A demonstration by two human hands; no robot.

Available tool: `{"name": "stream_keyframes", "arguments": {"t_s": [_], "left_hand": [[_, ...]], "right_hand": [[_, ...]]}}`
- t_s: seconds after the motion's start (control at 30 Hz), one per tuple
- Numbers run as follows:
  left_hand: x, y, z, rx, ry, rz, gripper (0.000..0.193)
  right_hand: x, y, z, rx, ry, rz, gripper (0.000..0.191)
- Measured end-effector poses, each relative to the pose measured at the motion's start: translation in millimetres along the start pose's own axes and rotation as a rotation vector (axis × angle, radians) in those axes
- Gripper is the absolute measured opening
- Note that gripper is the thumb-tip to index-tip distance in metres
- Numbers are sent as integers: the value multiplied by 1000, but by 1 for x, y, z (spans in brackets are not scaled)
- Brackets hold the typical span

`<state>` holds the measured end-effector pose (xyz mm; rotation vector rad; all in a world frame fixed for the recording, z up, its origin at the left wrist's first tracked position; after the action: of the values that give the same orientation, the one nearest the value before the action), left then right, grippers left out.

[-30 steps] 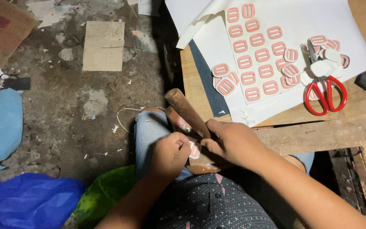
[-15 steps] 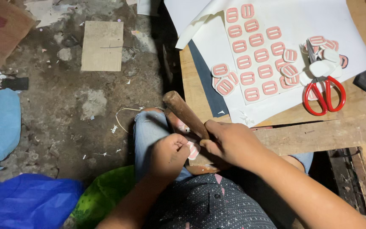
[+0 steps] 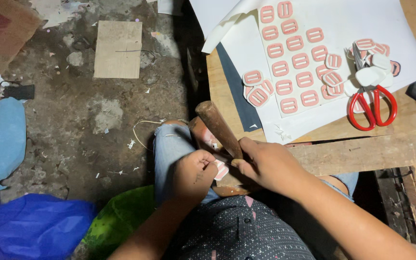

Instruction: The person uses a hammer to repeatedly strike small white oval pieces placed on a wooden block. They pick up each piece, position it, and tap it multiple times before setting it aside.

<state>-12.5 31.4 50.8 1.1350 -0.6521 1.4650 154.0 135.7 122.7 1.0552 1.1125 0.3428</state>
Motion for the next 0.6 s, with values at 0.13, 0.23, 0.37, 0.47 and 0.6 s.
{"name": "stream_keyframes", "arguments": {"t_s": [0.13,0.23,0.37,0.47,0.6], "left_hand": [[-8,-2,-3,-41,88,85,10],[-17,-4,-12,-158,61,314,14],[-31,-9,-13,-186,62,325,13],[-35,-10,-12,-153,47,339,11],[-35,-5,-13,-105,94,305,11]], "right_hand": [[0,2,5,-32,-20,37,33],[-2,1,1,-10,11,87,33],[0,-6,-4,13,-53,33,33],[-2,-6,3,31,-11,20,34],[-2,-2,11,-41,-36,110,35]]}}
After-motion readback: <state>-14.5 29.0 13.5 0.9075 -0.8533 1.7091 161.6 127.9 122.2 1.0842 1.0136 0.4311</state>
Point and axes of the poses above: each hand's wrist, its own z-axis away from the middle knuckle, its own y-axis out of the back of the hand, x = y × z, the point moved 3 cm from there along -z, towards the middle knuckle, and after that the axes turned 9 degrees about y, right-handed, at the moved point
